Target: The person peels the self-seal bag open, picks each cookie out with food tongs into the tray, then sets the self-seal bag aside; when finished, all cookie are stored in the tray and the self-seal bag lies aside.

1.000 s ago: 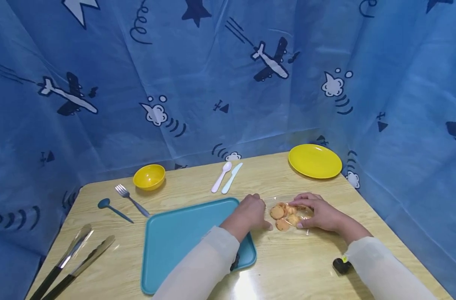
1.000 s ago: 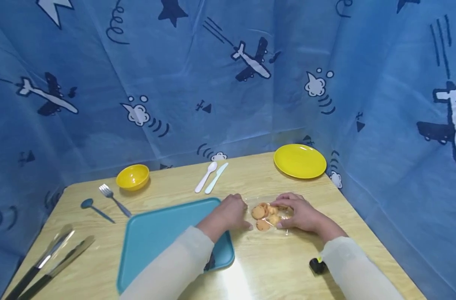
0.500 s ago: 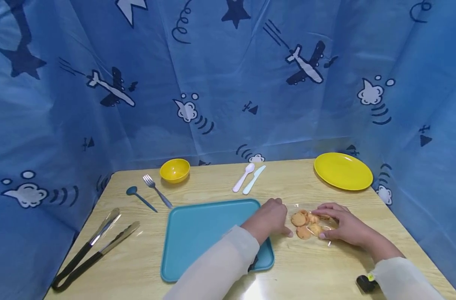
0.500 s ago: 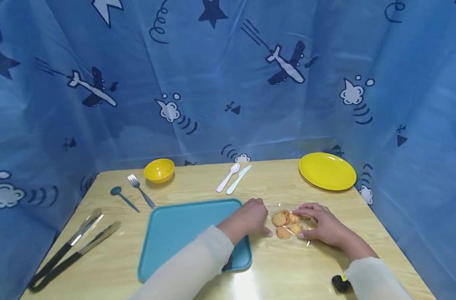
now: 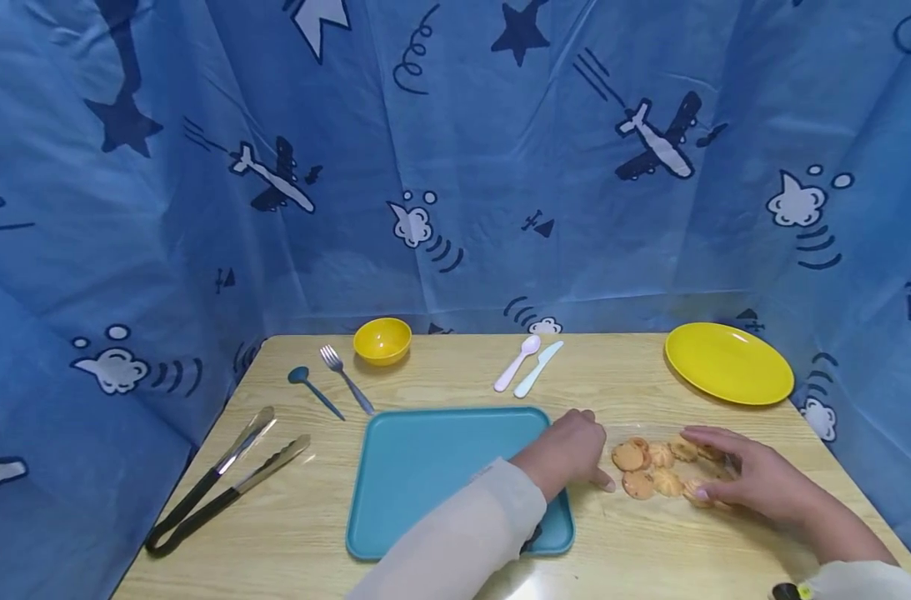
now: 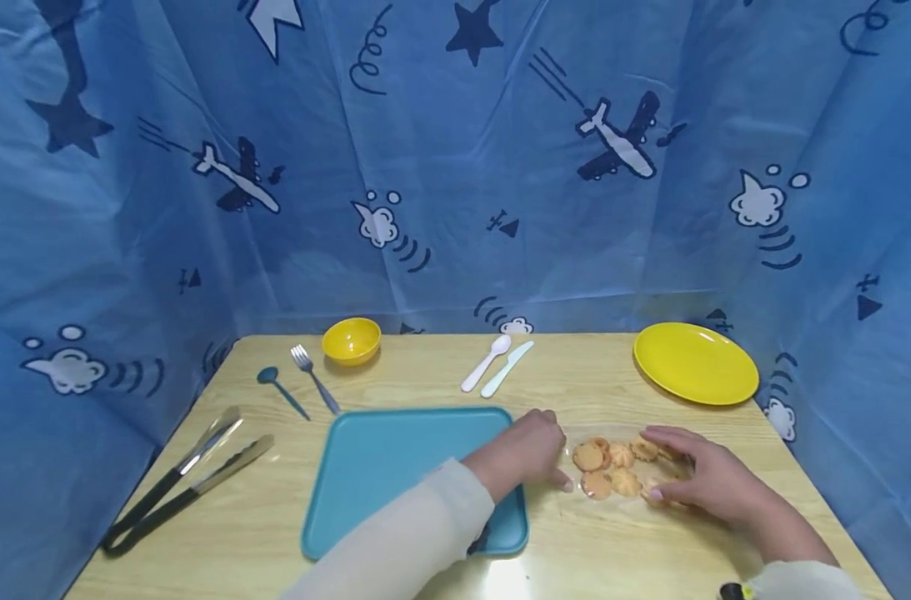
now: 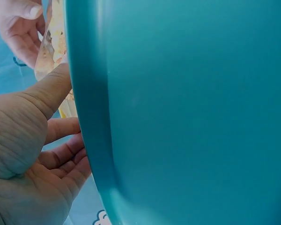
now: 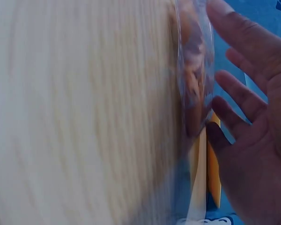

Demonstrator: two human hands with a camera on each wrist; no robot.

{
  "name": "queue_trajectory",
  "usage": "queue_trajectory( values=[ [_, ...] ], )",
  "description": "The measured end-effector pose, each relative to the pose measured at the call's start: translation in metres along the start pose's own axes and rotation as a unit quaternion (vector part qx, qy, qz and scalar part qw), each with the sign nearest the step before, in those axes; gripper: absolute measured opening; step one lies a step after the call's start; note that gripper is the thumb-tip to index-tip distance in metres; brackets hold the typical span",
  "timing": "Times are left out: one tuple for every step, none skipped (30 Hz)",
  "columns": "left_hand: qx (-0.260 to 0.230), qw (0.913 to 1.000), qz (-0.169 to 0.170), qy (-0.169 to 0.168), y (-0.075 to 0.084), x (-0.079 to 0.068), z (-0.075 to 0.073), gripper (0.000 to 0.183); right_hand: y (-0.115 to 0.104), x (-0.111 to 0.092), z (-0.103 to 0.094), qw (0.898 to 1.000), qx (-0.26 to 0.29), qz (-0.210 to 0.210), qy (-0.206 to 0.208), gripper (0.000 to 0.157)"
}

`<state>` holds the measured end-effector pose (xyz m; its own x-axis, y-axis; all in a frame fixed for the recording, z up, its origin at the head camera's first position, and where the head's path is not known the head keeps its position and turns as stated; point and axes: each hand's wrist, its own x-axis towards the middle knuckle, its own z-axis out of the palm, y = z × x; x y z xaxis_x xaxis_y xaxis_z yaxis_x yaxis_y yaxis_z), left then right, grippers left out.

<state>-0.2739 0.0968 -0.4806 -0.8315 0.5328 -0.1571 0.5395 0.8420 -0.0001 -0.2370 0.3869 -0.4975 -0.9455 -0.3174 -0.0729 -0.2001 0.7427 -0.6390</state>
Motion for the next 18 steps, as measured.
queue_trajectory(
  values=[
    [-0.001, 1.0000, -0.001, -0.001, 0.0004, 0.0002, 0.0002, 0.049, 0.0013, -0.0011, -0.0008, 1.000, 0.001, 0.007, -0.003, 0.084],
    [-0.001, 1.0000, -0.002, -0.001, 0.0007, 0.0006, 0.0006, 0.049, 0.0025, -0.0018, -0.0014, 1.000, 0.000, 0.014, -0.005, 0.084],
    [-0.002, 1.0000, -0.002, -0.001, 0.0010, 0.0007, 0.0004, 0.049, 0.0036, -0.0021, -0.0018, 1.000, 0.001, 0.015, -0.006, 0.084],
    [-0.002, 1.0000, -0.003, -0.002, 0.0012, 0.0010, 0.0008, 0.049, 0.0044, -0.0021, -0.0018, 1.000, 0.000, 0.012, -0.006, 0.083],
    [-0.004, 1.0000, -0.003, -0.002, 0.0012, 0.0010, 0.0010, 0.049, 0.0049, -0.0020, -0.0018, 1.000, -0.007, 0.015, -0.005, 0.082],
    [-0.005, 1.0000, -0.003, -0.002, 0.0013, 0.0012, 0.0012, 0.049, 0.0051, -0.0018, -0.0017, 1.000, -0.012, 0.021, -0.005, 0.081],
    [-0.006, 1.0000, -0.003, -0.002, 0.0013, 0.0013, 0.0013, 0.050, 0.0054, -0.0018, -0.0015, 1.000, -0.018, 0.022, -0.002, 0.080],
    [-0.006, 1.0000, -0.002, -0.002, 0.0013, 0.0017, 0.0017, 0.050, 0.0056, -0.0017, -0.0013, 0.999, -0.024, 0.021, 0.001, 0.079],
    [-0.006, 1.0000, -0.002, -0.002, 0.0014, 0.0018, 0.0016, 0.050, 0.0055, -0.0015, -0.0010, 0.999, -0.025, 0.022, 0.003, 0.078],
    [-0.005, 1.0000, -0.001, -0.002, 0.0013, 0.0022, 0.0021, 0.050, 0.0054, -0.0014, -0.0008, 0.999, -0.027, 0.023, 0.005, 0.076],
    [-0.002, 1.0000, -0.001, -0.001, 0.0013, 0.0023, 0.0021, 0.050, 0.0052, -0.0012, -0.0006, 0.999, -0.029, 0.027, 0.009, 0.075],
    [0.001, 1.0000, 0.000, -0.001, 0.0012, 0.0027, 0.0025, 0.051, 0.0051, -0.0009, -0.0003, 0.999, -0.029, 0.027, 0.012, 0.074],
    [0.005, 1.0000, -0.001, 0.000, 0.0012, 0.0029, 0.0028, 0.050, 0.0051, -0.0007, 0.0000, 0.999, -0.030, 0.025, 0.015, 0.072],
    [0.009, 1.0000, -0.001, 0.001, 0.0012, 0.0033, 0.0031, 0.051, 0.0052, -0.0003, 0.0004, 0.999, -0.034, 0.025, 0.019, 0.070],
    [0.011, 0.9999, -0.002, 0.001, 0.0012, 0.0035, 0.0032, 0.050, 0.0055, 0.0002, 0.0009, 0.999, -0.037, 0.025, 0.022, 0.067],
    [0.014, 0.9999, -0.002, 0.000, 0.0010, 0.0038, 0.0035, 0.051, 0.0056, 0.0006, 0.0012, 0.998, -0.041, 0.025, 0.026, 0.065],
    [0.015, 0.9999, -0.002, 0.000, 0.0009, 0.0041, 0.0038, 0.051, 0.0062, 0.0012, 0.0019, 0.998, -0.045, 0.025, 0.030, 0.062],
    [0.016, 0.9999, -0.004, -0.002, 0.0007, 0.0043, 0.0038, 0.050, 0.0068, 0.0019, 0.0024, 0.998, -0.049, 0.025, 0.033, 0.059]
  ],
)
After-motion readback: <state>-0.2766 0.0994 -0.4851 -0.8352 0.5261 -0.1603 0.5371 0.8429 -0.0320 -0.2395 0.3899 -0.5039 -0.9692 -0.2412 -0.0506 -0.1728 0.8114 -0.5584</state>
